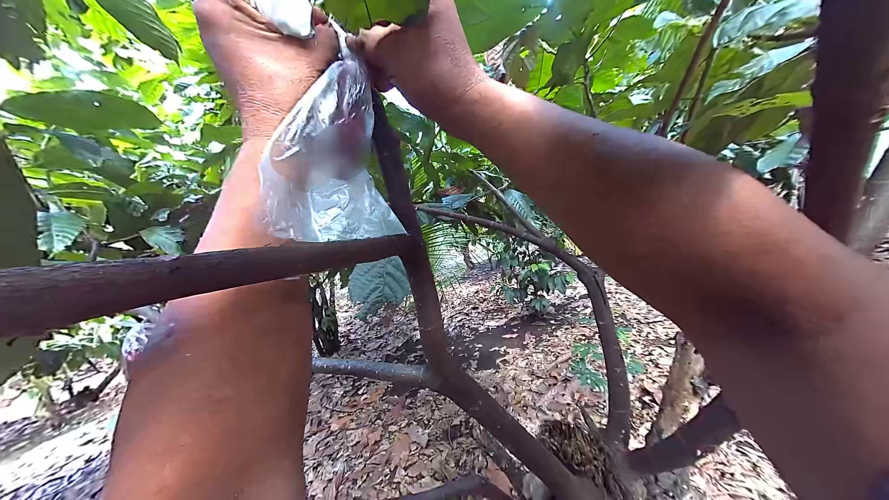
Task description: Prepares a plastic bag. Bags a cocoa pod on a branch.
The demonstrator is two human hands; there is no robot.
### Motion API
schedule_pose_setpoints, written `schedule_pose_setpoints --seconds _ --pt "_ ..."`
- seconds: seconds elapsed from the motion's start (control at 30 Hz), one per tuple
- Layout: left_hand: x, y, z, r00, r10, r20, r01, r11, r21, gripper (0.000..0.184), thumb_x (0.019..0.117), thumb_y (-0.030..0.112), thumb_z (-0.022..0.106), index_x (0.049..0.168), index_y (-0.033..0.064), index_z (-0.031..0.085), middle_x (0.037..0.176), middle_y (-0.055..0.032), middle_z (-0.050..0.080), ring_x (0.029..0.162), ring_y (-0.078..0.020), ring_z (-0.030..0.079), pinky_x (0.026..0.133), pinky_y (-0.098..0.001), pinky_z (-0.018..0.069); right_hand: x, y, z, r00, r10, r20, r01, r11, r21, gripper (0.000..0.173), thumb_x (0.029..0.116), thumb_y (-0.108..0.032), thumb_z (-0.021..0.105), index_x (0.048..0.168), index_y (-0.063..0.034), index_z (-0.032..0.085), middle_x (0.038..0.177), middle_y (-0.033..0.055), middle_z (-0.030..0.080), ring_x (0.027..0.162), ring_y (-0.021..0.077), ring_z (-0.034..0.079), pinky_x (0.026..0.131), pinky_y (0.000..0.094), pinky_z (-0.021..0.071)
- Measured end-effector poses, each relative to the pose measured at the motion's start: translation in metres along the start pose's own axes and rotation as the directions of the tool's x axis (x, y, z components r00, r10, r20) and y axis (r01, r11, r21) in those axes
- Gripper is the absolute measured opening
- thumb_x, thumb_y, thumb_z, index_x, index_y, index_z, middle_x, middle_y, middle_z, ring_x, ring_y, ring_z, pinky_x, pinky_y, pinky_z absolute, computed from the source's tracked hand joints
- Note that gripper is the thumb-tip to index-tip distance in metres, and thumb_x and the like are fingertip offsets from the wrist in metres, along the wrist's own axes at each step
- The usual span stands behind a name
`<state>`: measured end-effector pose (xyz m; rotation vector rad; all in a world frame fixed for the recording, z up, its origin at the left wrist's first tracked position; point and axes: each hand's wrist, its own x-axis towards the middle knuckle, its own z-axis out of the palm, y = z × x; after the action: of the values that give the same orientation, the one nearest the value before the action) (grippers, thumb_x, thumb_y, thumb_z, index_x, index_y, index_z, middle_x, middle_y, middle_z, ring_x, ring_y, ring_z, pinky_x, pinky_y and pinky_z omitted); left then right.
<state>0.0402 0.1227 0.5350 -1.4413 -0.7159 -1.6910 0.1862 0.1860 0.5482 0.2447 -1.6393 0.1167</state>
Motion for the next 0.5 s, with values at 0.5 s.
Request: schedule_pose_setpoints --seconds 0.5 --pt "0.0 -0.087 -0.012 0.863 0.099 0.495 0.185 0.851 -0.492 0.021 0.1012 0.018 0.061 0.118 0.0078 0.067 0.106 -0.0008 0.069 0.096 -0.0051 0.067 0.084 -0.0234 0.0568 -0.011 -0.008 -0.009 0.973 0.213 0.094 -0.189 0.958 -0.216 0.015 0.1 -0.002 0.059 0.09 0.0045 0.069 0.077 0.0119 0.066 0.067 0.0173 0.067 0.063 0.0329 0.0597"
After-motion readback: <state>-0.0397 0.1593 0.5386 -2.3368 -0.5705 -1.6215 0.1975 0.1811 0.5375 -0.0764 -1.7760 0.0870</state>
